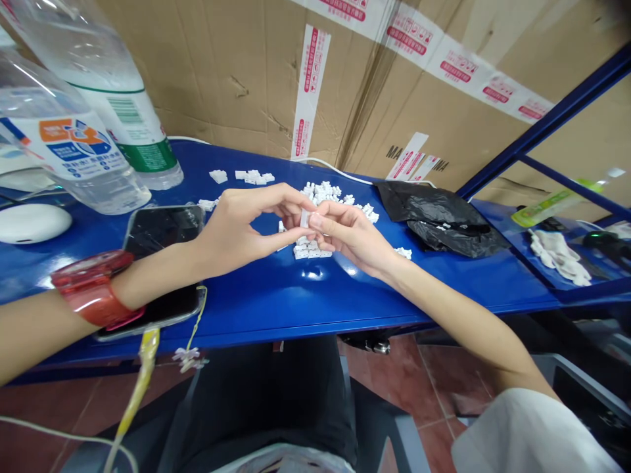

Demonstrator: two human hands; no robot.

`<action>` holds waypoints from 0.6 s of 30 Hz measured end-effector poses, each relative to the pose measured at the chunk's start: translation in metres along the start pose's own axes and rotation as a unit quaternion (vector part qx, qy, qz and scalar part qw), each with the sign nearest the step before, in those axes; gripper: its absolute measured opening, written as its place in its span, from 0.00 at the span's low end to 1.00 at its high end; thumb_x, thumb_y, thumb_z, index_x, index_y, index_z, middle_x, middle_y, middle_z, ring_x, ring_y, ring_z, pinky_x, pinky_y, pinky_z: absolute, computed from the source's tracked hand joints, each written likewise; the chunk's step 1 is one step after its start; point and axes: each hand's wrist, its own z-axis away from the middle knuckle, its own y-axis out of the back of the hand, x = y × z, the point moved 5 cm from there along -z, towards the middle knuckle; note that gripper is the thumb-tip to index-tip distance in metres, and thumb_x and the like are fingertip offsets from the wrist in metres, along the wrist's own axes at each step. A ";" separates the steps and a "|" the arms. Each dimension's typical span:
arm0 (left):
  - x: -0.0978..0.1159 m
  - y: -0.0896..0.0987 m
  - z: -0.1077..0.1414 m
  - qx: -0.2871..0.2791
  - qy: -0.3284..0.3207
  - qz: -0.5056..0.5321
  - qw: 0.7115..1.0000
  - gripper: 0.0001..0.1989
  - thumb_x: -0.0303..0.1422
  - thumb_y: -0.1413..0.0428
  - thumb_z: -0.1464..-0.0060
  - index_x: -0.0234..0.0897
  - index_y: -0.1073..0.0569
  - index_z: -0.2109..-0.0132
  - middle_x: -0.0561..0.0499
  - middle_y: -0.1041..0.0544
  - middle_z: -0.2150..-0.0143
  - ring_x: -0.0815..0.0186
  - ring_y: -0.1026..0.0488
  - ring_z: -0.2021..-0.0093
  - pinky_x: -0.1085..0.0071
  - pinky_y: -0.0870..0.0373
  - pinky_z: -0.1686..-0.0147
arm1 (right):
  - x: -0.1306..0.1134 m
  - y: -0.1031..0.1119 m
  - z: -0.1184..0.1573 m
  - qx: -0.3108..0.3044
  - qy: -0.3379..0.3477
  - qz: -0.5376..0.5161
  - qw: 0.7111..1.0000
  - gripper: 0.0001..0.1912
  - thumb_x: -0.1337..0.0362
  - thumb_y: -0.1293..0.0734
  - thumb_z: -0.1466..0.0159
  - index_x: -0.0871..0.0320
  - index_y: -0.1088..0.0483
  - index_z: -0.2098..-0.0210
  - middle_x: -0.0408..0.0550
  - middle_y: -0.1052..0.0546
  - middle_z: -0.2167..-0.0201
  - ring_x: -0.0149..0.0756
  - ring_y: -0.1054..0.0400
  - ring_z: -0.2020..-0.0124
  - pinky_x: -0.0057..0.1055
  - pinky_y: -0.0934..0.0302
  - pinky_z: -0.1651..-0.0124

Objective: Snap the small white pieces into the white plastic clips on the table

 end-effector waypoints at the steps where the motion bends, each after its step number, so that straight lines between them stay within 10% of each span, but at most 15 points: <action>1: 0.000 0.000 0.000 0.005 0.006 0.008 1.000 0.10 0.40 0.35 0.40 0.47 0.20 0.52 0.53 0.17 0.60 0.61 0.19 0.60 0.64 0.21 0.52 | -0.001 0.001 0.000 -0.004 0.003 -0.004 1.000 0.24 0.48 0.17 0.44 0.56 0.29 0.71 0.39 0.28 0.74 0.26 0.41 0.74 0.27 0.50 0.72; 7: 0.001 -0.003 -0.001 -0.011 0.010 0.055 0.998 0.08 0.39 0.35 0.42 0.46 0.20 0.56 0.52 0.18 0.60 0.61 0.21 0.62 0.62 0.19 0.56 | 0.000 -0.001 0.000 -0.040 0.008 -0.013 0.999 0.25 0.50 0.19 0.40 0.54 0.36 0.72 0.35 0.37 0.77 0.26 0.47 0.75 0.28 0.51 0.73; 11: 0.004 -0.001 -0.001 0.000 -0.005 0.098 0.995 0.07 0.35 0.33 0.45 0.46 0.23 0.61 0.52 0.17 0.56 0.58 0.19 0.53 0.60 0.17 0.49 | -0.023 0.016 -0.001 -0.073 0.062 0.162 0.982 0.21 0.43 0.26 0.33 0.55 0.28 0.66 0.40 0.27 0.72 0.26 0.40 0.73 0.29 0.47 0.70; 14: 0.003 -0.001 -0.002 -0.003 0.005 0.131 0.991 0.09 0.33 0.31 0.47 0.45 0.25 0.63 0.53 0.15 0.54 0.58 0.18 0.49 0.60 0.18 0.43 | -0.050 0.059 0.003 -0.037 0.061 0.363 0.929 0.19 0.48 0.24 0.36 0.57 0.25 0.61 0.43 0.22 0.67 0.29 0.33 0.67 0.31 0.39 0.62; 18: -0.004 0.000 -0.004 -0.007 0.039 0.159 0.986 0.11 0.34 0.30 0.49 0.41 0.23 0.61 0.51 0.14 0.55 0.58 0.16 0.55 0.60 0.16 0.48 | -0.063 0.116 0.018 -0.077 -0.103 0.538 0.833 0.13 0.52 0.26 0.37 0.56 0.22 0.63 0.45 0.19 0.66 0.35 0.27 0.64 0.36 0.34 0.57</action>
